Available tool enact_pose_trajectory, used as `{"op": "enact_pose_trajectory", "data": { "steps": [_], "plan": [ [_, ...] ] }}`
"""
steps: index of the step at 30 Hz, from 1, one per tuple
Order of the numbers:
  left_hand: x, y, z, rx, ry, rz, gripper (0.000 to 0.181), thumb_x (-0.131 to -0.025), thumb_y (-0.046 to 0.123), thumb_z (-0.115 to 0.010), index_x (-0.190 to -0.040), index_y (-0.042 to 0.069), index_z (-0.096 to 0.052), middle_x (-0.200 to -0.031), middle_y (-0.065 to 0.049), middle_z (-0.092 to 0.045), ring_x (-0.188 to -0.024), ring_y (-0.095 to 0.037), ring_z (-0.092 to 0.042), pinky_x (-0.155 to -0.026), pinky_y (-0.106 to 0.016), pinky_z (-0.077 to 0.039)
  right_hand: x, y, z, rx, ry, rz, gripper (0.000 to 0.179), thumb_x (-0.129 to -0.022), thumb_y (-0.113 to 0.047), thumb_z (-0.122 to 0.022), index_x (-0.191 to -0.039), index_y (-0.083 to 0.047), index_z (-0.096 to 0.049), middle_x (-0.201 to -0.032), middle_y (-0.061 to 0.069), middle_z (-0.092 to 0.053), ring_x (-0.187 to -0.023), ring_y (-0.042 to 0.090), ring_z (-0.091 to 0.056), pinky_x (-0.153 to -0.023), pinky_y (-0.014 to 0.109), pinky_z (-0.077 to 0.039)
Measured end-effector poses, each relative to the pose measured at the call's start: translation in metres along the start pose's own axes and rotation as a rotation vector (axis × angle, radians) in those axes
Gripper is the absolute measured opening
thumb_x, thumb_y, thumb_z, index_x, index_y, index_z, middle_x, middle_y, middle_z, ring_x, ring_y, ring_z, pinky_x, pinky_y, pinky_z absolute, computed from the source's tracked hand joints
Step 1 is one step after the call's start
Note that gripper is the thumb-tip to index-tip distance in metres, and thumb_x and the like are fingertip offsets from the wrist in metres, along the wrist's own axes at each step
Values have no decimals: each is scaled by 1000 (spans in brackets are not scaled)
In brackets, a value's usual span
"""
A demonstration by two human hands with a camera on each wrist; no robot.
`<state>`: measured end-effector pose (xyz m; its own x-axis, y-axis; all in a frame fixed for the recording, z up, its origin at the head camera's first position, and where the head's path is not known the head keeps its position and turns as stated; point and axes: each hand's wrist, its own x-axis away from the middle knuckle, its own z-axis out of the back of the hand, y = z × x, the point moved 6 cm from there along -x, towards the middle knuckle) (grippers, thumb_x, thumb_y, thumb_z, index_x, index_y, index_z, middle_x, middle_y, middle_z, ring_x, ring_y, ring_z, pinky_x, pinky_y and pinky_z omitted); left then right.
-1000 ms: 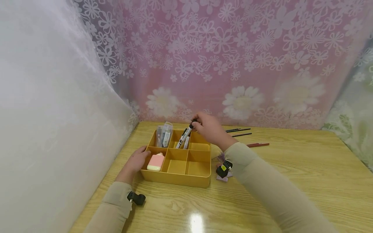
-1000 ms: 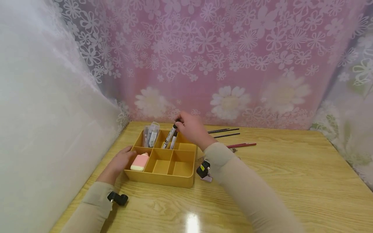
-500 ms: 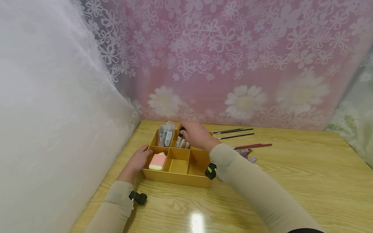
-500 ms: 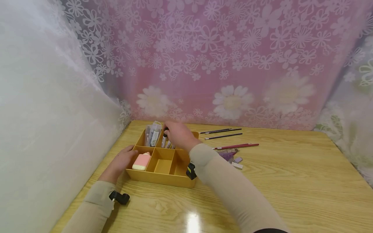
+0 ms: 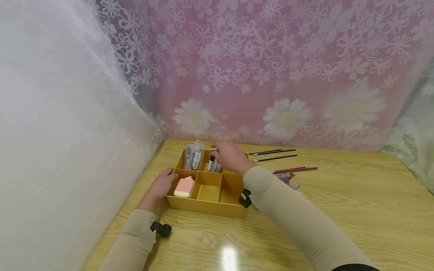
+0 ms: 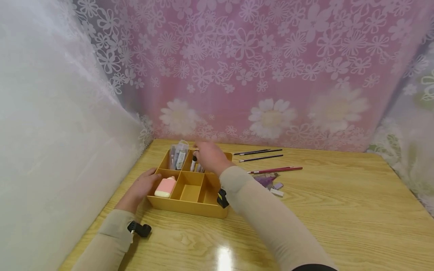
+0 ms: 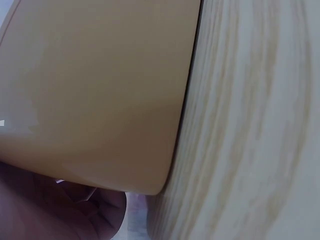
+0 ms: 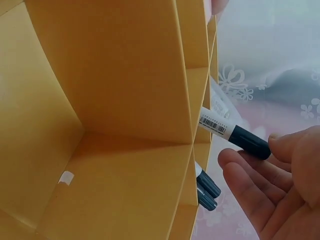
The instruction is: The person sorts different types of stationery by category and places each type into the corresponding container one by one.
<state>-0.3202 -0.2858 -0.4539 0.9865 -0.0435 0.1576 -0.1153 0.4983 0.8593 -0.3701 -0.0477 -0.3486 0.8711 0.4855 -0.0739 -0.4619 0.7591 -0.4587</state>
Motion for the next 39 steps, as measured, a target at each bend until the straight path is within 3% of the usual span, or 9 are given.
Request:
{"op": "enact_pose_trajectory", "data": {
  "steps": [5,7,10,13,15,17,22,26,39],
  "plan": [
    [-1,-2,-1,5,1,10,53,-109,28,-35,-157,6,-35,-153,-22,-41,-137,-43,-42,-112,-60,-33,2,8,6,-65,8,-38,47,-108,-21,-52,-153,-12,-44,-97,8,-70,-57,17,-52,-62,34,-48],
    [-1,-2,-1,8,4,12,53,-109,28,-36,-157,6,-35,-153,-22,-42,-137,-42,-42,-112,-60,-32,2,11,8,-108,11,-41,47,-109,-20,-49,-155,-13,-42,-105,9,-70,-59,20,-56,-56,33,-46],
    [-1,-1,-1,18,7,13,53,-109,28,-36,-157,6,-35,-153,-22,-42,-137,-42,-42,-112,-60,-32,3,15,11,-190,6,-29,47,-109,-18,-46,-156,-16,-40,-126,9,-66,-77,22,-66,-50,31,-44],
    [-1,0,-2,19,9,11,52,-109,28,-37,-157,6,-36,-152,-22,-43,-136,-42,-43,-112,-60,-32,5,19,13,-223,8,-9,47,-109,-17,-45,-156,-17,-41,-138,8,-61,-80,22,-66,-50,30,-43],
    [-1,-1,-2,12,5,9,53,-109,28,-37,-157,6,-36,-152,-22,-43,-136,-42,-43,-112,-60,-32,7,22,14,-226,12,-7,47,-109,-16,-45,-155,-17,-42,-139,7,-60,-67,24,-60,-50,32,-43],
    [-1,-1,-3,8,3,10,53,-109,28,-37,-157,6,-35,-152,-22,-43,-136,-43,-43,-112,-60,-32,10,26,17,-193,24,-3,46,-109,-16,-45,-154,-17,-44,-138,6,-60,-66,23,-57,-54,33,-44],
    [-1,-3,-2,9,5,18,53,-109,28,-36,-157,6,-36,-153,-22,-42,-136,-42,-43,-112,-59,-33,22,41,27,-160,27,-30,42,-108,-19,-47,-150,-17,-49,-137,5,-61,-111,22,-61,-74,38,-53],
    [-2,-3,-1,11,6,19,53,-109,29,-36,-157,6,-36,-153,-22,-42,-137,-42,-43,-113,-59,-32,35,56,39,-163,32,-59,39,-107,-18,-49,-146,-17,-53,-137,6,-61,-121,28,-58,-90,45,-54],
    [-1,-2,-1,6,0,18,53,-109,28,-36,-157,5,-35,-153,-23,-41,-138,-43,-41,-113,-60,-30,78,121,70,-94,70,-104,35,-106,-15,-49,-140,-9,-55,-133,15,-60,-119,36,-58,-89,53,-52]
  ]
}}
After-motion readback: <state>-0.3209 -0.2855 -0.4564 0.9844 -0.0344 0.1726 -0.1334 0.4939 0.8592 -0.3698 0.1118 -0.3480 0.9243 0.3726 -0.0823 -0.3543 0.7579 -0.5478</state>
